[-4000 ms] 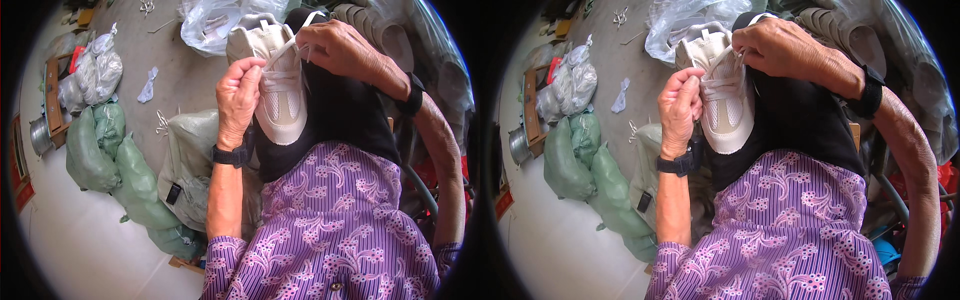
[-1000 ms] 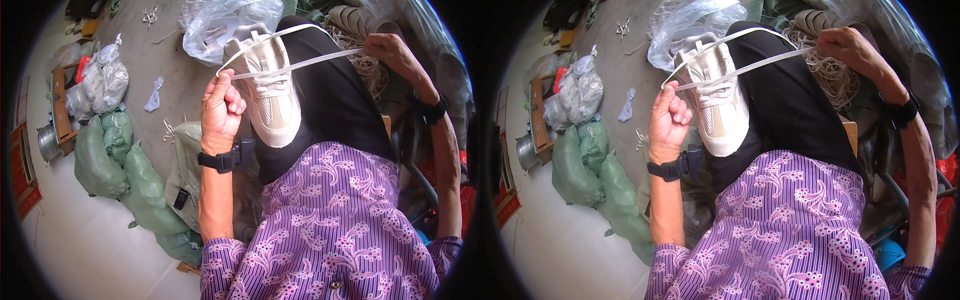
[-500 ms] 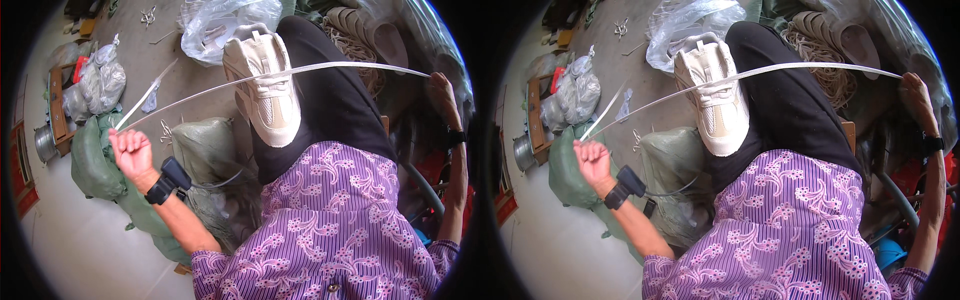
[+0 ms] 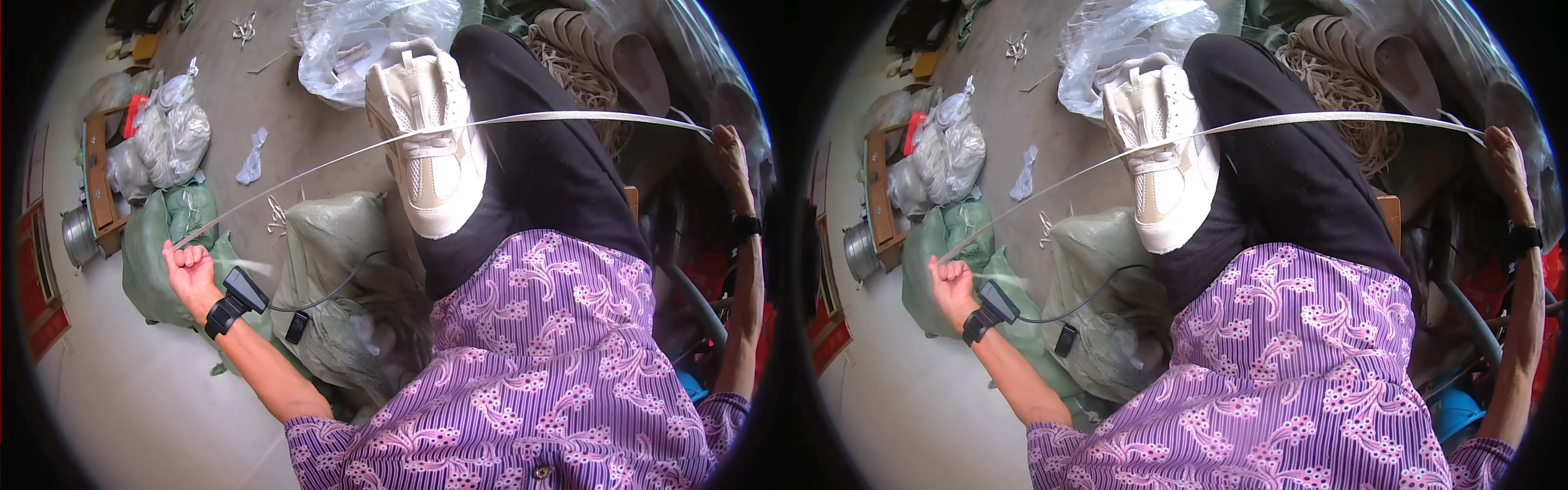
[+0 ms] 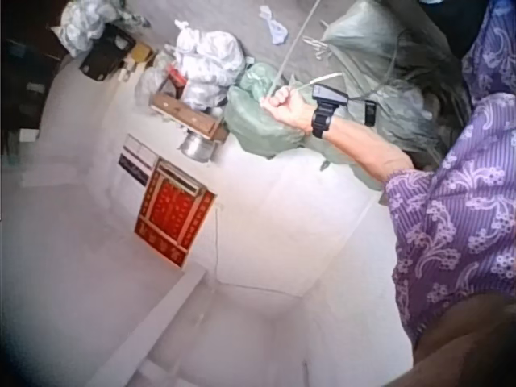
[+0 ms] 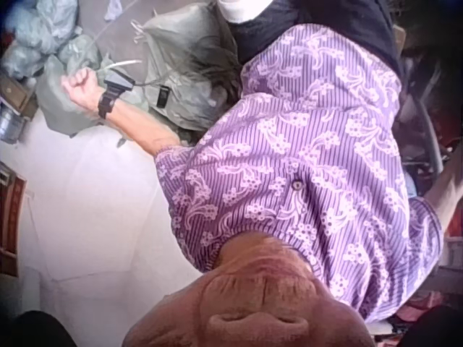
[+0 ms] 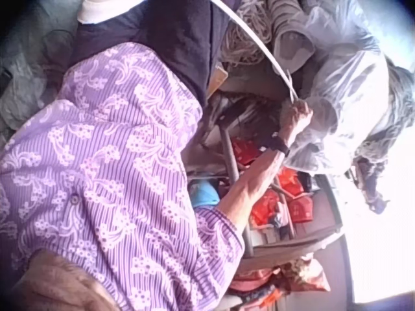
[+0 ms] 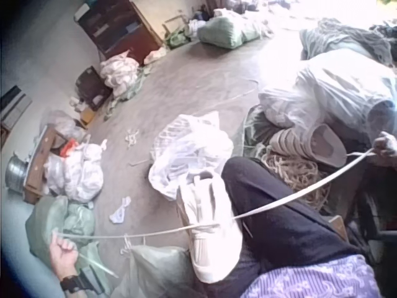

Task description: Lacing a new white sneaker in a shoe manufacturing facility.

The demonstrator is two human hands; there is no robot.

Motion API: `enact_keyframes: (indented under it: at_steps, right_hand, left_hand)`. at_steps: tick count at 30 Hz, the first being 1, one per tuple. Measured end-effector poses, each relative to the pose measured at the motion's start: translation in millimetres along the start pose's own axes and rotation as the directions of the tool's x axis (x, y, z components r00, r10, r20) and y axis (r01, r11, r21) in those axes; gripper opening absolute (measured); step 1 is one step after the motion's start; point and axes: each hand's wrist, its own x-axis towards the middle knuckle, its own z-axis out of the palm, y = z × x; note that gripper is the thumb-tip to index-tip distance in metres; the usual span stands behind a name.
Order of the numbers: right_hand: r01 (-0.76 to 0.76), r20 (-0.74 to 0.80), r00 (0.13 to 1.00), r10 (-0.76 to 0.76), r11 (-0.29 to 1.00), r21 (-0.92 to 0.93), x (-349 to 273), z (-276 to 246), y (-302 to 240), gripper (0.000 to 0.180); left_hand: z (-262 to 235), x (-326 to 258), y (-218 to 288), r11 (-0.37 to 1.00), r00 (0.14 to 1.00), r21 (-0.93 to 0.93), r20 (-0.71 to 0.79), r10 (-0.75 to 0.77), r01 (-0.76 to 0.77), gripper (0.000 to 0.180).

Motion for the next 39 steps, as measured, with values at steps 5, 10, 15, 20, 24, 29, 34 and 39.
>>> enact_keyframes:
  at_steps: [5, 10, 15, 20, 24, 29, 34, 39]
  right_hand:
    - [-0.131, 0.05, 0.99, 0.13, 0.991, 0.015, -1.4, 3.4, 6.0, 0.021]
    - [-0.239, 0.091, 0.967, 0.238, 0.971, 0.001, 3.5, -4.2, 4.3, 0.021]
    - [-0.332, 0.135, 0.935, 0.328, 0.943, 0.006, 16.1, 0.5, -4.3, 0.022]
    - [0.219, 0.108, 0.958, -0.266, 0.92, 0.326, 25.5, 42.8, -152.2, 0.026]
    - [0.65, 0.224, 0.638, -0.737, 0.671, 0.356, -18.3, 78.1, -319.0, 0.03]
    - [0.821, 0.4, 0.284, -0.871, 0.437, 0.368, -51.3, 110.3, -373.0, 0.026]
    - [0.795, 0.379, 0.303, -0.874, 0.451, 0.406, -41.3, 103.6, -375.6, 0.019]
    - [0.845, 0.237, 0.409, -0.881, 0.463, 0.266, -39.0, 118.2, -383.9, 0.016]
  left_hand:
    - [-1.8, 8.5, 7.7, 0.994, 0.997, -0.079, 0.033, -0.076, 0.079, 0.02]
    - [-31.9, 0.0, 46.7, 0.995, 0.999, -0.1, -0.042, -0.006, 0.001, 0.014]
    - [-98.2, -17.1, 106.8, 0.992, 0.983, -0.078, -0.164, 0.083, -0.096, 0.007]
    - [-139.0, -46.0, 140.2, 0.982, 0.932, 0.028, -0.31, 0.186, -0.186, 0.007]
    - [-85.1, -70.5, 101.9, 0.971, 0.843, 0.08, -0.484, 0.235, -0.225, 0.011]
    - [-61.9, -66.3, 52.0, 0.99, 0.942, 0.012, -0.306, 0.138, -0.141, 0.012]
    - [-24.9, -60.3, -11.3, 0.949, 0.848, 0.166, 0.426, -0.314, 0.268, 0.018]
    - [43.4, -78.8, -76.9, 0.88, 0.836, 0.366, 0.341, -0.43, 0.303, 0.018]
